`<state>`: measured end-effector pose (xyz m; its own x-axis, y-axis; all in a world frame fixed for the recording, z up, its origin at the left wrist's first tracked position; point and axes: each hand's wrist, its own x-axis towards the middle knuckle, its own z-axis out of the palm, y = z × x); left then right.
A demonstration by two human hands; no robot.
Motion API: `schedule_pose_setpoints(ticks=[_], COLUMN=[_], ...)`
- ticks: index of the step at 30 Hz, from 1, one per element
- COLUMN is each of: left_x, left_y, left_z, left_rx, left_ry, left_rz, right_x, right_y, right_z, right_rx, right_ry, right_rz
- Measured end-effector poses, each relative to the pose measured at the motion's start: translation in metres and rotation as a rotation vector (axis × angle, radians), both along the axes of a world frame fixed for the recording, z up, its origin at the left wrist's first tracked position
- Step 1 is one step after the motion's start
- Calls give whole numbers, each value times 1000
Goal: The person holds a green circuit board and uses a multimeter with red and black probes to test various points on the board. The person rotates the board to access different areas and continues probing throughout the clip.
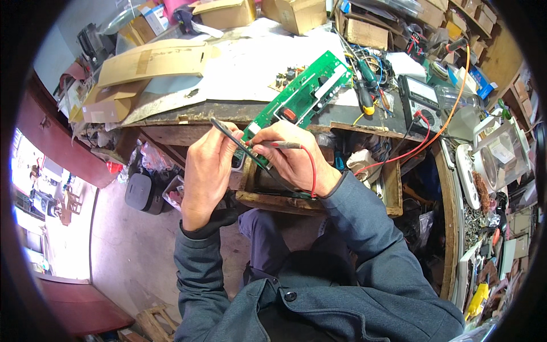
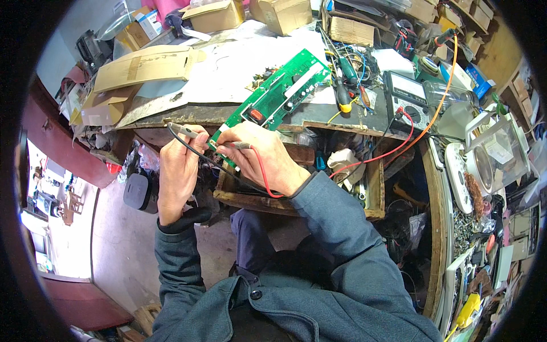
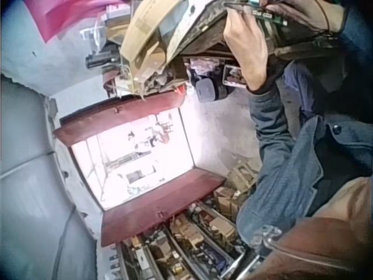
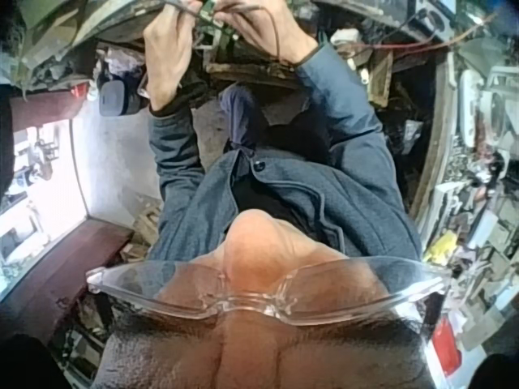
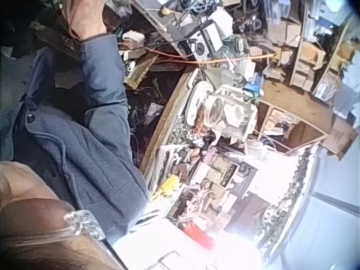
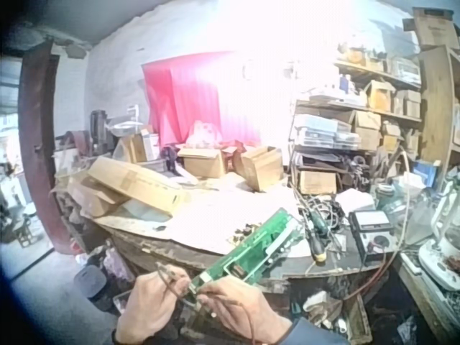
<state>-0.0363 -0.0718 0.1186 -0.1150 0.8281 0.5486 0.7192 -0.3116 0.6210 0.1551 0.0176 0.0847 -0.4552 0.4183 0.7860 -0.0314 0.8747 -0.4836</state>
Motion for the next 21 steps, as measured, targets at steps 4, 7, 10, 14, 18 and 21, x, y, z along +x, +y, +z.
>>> schedule_pose_setpoints(ticks=[4,7,10,14,18,21], left_x=[-1,-6,-1,-4,-3,4], left_y=[3,4,3,5,2,4], left_z=[-7,-12,-6,-9,-12,-4], left_rx=[7,40,-10,-16,17,28], left_ry=[12,14,-4,11,-18,-23], left_rz=[20,18,12,13,57,35], right_x=[1,-2,0,2,-4,5], right_y=[4,5,6,8,2,5], right_z=[-11,-9,-6,-8,-5,-6], right_rx=[36,25,7,42,-21,-71], right_ry=[-45,-10,-21,12,44,81], right_rz=[-39,12,21,21,18,21])
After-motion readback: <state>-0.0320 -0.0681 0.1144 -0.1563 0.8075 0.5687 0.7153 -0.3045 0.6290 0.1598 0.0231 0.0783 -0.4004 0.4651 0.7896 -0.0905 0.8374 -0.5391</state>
